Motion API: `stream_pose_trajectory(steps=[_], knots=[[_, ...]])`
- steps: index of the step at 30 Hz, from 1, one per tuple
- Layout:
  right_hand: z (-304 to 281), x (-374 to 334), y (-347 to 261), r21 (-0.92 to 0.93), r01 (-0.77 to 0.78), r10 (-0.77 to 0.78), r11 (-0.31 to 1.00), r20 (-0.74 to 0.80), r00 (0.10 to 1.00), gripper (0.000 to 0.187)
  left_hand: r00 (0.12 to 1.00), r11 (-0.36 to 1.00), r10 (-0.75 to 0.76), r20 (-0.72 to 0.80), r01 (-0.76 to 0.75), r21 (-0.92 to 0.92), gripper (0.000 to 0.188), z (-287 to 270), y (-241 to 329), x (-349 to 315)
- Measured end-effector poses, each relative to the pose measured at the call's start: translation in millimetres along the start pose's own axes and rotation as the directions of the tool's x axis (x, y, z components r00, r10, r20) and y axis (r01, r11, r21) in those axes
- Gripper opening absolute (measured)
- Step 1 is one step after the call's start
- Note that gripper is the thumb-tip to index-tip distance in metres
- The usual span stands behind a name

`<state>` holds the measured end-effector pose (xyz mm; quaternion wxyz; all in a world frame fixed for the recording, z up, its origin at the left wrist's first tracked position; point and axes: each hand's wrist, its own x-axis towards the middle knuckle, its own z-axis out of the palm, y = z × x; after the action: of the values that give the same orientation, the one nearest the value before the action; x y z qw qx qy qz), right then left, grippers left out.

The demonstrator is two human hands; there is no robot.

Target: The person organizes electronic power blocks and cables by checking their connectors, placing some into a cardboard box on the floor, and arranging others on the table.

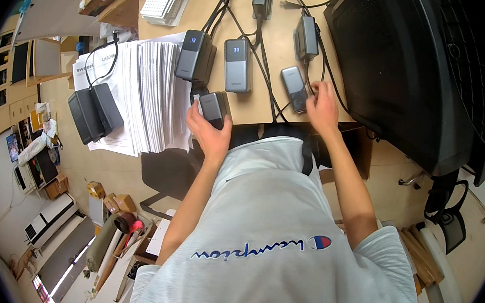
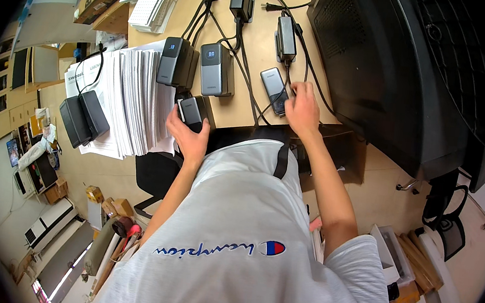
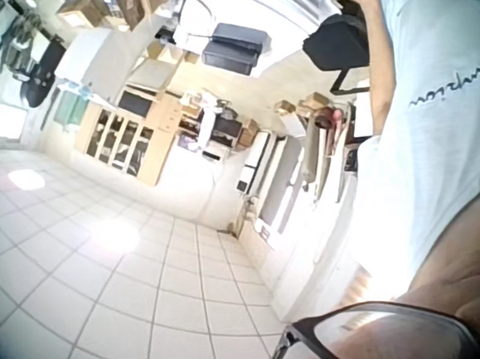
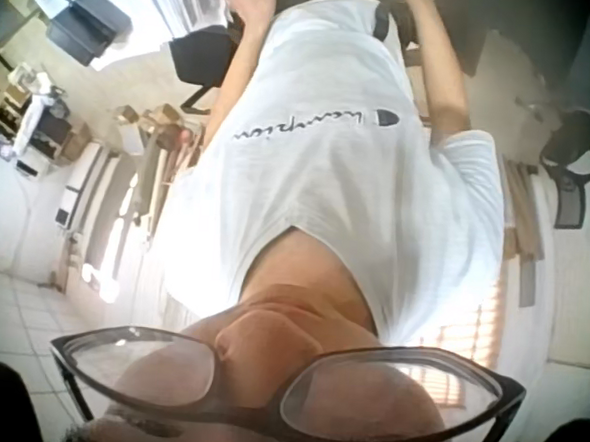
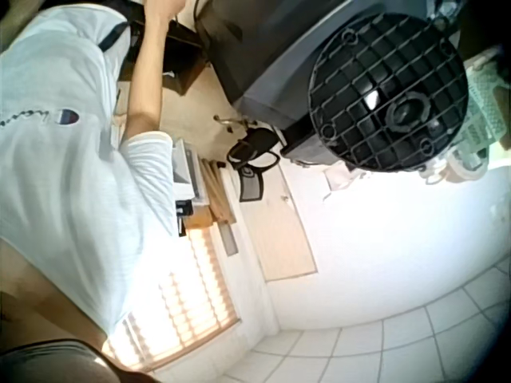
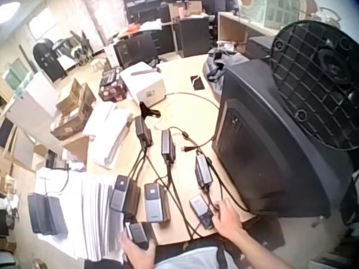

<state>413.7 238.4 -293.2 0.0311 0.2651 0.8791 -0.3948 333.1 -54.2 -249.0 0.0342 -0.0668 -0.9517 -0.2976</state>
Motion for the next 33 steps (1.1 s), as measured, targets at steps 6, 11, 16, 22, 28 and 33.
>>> stream_pose_trajectory(steps=[6, 11, 16, 22, 28, 33], knots=[[26, -23, -10, -0.242, 0.109, -0.129, 0.964, -0.068, 0.989, 0.070, 0.849, 0.910, 0.411, 0.332, -0.357, -0.212, 0.048, 1, 46, 1], [34, -17, -3, -0.217, 0.043, -0.066, 0.975, -0.100, 0.993, 0.063, 0.651, 0.904, 0.425, 0.629, -0.336, -0.264, 0.032, 60, 80, 12], [22, -40, 14, -0.200, 0.023, -0.059, 0.979, -0.178, 0.982, 0.059, 0.542, 0.961, 0.270, 0.796, -0.205, -0.186, 0.022, 105, 73, 20], [31, -44, 10, -0.091, -0.128, 0.094, 0.987, -0.316, 0.944, 0.057, 0.302, 0.659, 0.123, 0.945, 0.688, -0.305, 0.031, 70, 91, 53], [34, -42, 6, -0.067, -0.114, 0.080, 0.991, -0.381, 0.921, 0.056, 0.285, 0.678, 0.180, 0.941, 0.657, -0.329, 0.057, 12, 100, 52], [11, -59, -21, -0.086, 0.122, -0.147, 0.989, -0.399, 0.905, 0.046, 0.311, 0.570, 0.254, 0.916, 0.716, -0.402, 0.064, -7, 133, 62]])
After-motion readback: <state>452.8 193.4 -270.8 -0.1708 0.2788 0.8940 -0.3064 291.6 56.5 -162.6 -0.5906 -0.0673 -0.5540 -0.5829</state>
